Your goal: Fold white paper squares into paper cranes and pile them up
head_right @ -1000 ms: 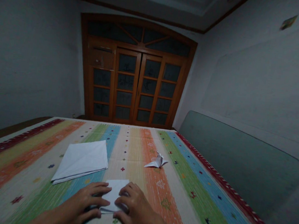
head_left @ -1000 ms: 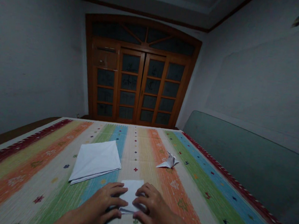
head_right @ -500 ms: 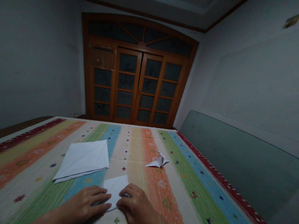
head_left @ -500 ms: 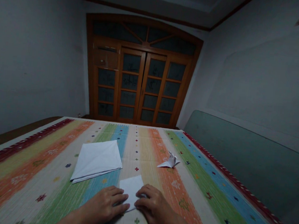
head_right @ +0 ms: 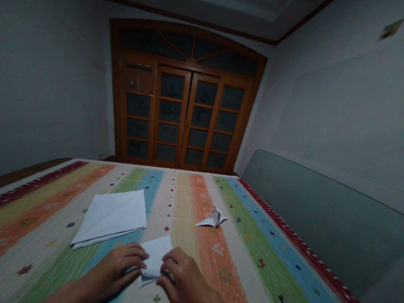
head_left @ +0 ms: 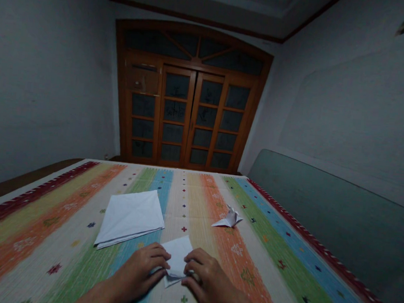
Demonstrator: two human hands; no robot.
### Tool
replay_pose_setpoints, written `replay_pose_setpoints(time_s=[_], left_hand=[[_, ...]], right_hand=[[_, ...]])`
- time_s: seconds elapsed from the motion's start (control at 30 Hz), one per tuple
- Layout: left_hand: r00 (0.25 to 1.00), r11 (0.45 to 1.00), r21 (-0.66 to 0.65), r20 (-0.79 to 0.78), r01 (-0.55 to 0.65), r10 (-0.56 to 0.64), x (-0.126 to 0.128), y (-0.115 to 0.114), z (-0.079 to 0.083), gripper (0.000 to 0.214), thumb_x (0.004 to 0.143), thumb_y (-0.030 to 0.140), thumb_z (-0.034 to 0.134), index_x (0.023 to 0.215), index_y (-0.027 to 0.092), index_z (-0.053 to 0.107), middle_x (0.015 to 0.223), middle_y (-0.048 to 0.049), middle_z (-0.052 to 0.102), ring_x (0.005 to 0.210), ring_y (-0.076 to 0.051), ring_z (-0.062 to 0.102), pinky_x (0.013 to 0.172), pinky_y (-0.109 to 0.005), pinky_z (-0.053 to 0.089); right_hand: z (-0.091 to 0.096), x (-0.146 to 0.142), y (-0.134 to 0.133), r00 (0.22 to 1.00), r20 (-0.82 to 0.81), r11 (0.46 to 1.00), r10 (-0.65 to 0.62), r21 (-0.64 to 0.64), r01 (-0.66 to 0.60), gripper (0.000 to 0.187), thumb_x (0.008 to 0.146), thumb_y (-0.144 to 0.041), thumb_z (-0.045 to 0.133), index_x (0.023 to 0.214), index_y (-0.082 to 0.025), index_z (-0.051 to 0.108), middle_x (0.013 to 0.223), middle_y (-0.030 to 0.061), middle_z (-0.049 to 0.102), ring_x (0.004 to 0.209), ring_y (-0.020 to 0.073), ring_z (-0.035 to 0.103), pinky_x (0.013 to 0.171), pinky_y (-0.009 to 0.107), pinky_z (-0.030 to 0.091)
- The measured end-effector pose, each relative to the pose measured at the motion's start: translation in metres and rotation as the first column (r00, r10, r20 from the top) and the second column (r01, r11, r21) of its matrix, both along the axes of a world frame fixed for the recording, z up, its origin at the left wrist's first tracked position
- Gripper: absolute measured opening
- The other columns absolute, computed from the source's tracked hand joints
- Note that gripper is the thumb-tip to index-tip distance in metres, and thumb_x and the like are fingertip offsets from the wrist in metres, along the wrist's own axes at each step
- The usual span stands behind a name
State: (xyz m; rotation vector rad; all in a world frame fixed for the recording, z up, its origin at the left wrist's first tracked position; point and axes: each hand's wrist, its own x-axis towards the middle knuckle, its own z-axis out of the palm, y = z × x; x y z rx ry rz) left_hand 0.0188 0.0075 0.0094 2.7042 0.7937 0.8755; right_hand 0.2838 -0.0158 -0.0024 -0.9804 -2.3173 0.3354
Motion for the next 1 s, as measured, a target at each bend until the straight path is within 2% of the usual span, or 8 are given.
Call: replay_pose_setpoints(time_s=[0.1, 0.27, 0.53, 0.63, 0.73, 0.83, 0.9, 1.0], left_hand=[[0.999, 0.998, -0.046, 0.014, -0.033, 0.034, 0.003, -0.004, 0.005, 0.012, 0.093, 0.015, 0.063, 0.092, 0.023, 0.072, 0.107, -0.0055, 0.078, 0.101, -0.023, 0.071, 0.088, -0.035, 0.057], [0.993, 0.993, -0.078, 0.071, -0.084, 0.09, 0.01, -0.01, 0.007, 0.012, 0.097, 0.022, 0.061, 0.094, 0.023, 0.073, 0.102, -0.0056, 0.078, 0.097, -0.024, 0.071, 0.087, -0.034, 0.057], [0.959, 0.955, -0.178, 0.111, -0.239, 0.26, 0.015, -0.005, -0.001, 0.02, 0.097, 0.027, 0.061, 0.08, 0.021, 0.069, 0.081, -0.004, 0.073, 0.08, -0.024, 0.068, 0.074, -0.034, 0.053], [0.95, 0.94, -0.21, 0.101, -0.27, 0.296, 0.015, -0.002, -0.004, 0.014, 0.095, 0.027, 0.063, 0.087, 0.022, 0.071, 0.084, -0.0039, 0.074, 0.082, -0.025, 0.068, 0.076, -0.035, 0.052], [0.937, 0.923, -0.243, 0.11, -0.297, 0.331, 0.015, 0.0, -0.008, 0.015, 0.094, 0.023, 0.062, 0.105, 0.023, 0.072, 0.085, -0.0029, 0.073, 0.079, -0.024, 0.069, 0.076, -0.035, 0.052], [0.943, 0.93, -0.232, 0.106, -0.286, 0.316, 0.016, 0.0, -0.009, 0.021, 0.095, 0.018, 0.062, 0.113, 0.024, 0.071, 0.085, -0.0019, 0.072, 0.08, -0.024, 0.068, 0.078, -0.034, 0.052], [0.961, 0.95, -0.182, 0.065, -0.255, 0.27, 0.016, -0.001, -0.008, 0.017, 0.094, 0.014, 0.062, 0.103, 0.024, 0.073, 0.088, -0.0027, 0.072, 0.086, -0.025, 0.067, 0.079, -0.034, 0.051], [0.974, 0.97, -0.093, -0.011, -0.226, 0.226, 0.018, -0.005, -0.003, 0.019, 0.093, 0.009, 0.062, 0.09, 0.023, 0.074, 0.091, -0.0048, 0.07, 0.091, -0.026, 0.065, 0.077, -0.034, 0.052]], right_hand=[[0.002, -0.001, 0.0, 1.0, -0.019, 1.0, -0.013, -0.011, 0.012, 0.01, 0.087, -0.016, 0.074, 0.096, -0.02, 0.072, 0.107, 0.0091, 0.072, 0.101, 0.0229, 0.067, 0.087, 0.032, 0.053], [0.007, -0.001, 0.001, 0.997, -0.077, 0.999, -0.007, -0.055, 0.003, 0.012, 0.086, -0.011, 0.071, 0.094, -0.02, 0.074, 0.104, 0.008, 0.072, 0.1, 0.0223, 0.067, 0.088, 0.032, 0.053], [0.001, -0.002, 0.005, 0.981, -0.105, 0.983, -0.164, -0.096, 0.154, 0.01, 0.085, -0.009, 0.071, 0.084, -0.018, 0.077, 0.09, 0.0071, 0.069, 0.085, 0.0209, 0.066, 0.077, 0.03, 0.051], [-0.001, -0.003, 0.008, 0.977, -0.105, 0.976, -0.187, -0.136, 0.172, 0.012, 0.081, -0.007, 0.074, 0.079, -0.018, 0.078, 0.084, 0.0056, 0.07, 0.082, 0.0205, 0.065, 0.076, 0.03, 0.05], [-0.001, -0.004, 0.01, 0.965, -0.113, 0.958, -0.236, -0.195, 0.211, 0.013, 0.077, -0.005, 0.076, 0.076, -0.018, 0.077, 0.078, 0.0039, 0.071, 0.079, 0.0202, 0.065, 0.076, 0.03, 0.049], [0.001, -0.004, 0.01, 0.95, -0.121, 0.933, -0.288, -0.26, 0.25, 0.016, 0.076, -0.005, 0.076, 0.085, -0.018, 0.078, 0.082, 0.0035, 0.073, 0.077, 0.0199, 0.066, 0.075, 0.03, 0.05], [0.002, -0.003, 0.01, 0.953, -0.114, 0.934, -0.282, -0.26, 0.246, 0.018, 0.077, -0.006, 0.076, 0.091, -0.019, 0.077, 0.086, 0.004, 0.074, 0.079, 0.0206, 0.067, 0.076, 0.031, 0.05], [0.002, -0.003, 0.009, 0.967, -0.08, 0.951, -0.241, -0.219, 0.219, 0.014, 0.08, -0.007, 0.073, 0.088, -0.019, 0.076, 0.087, 0.0051, 0.071, 0.084, 0.0226, 0.066, 0.081, 0.033, 0.051]])
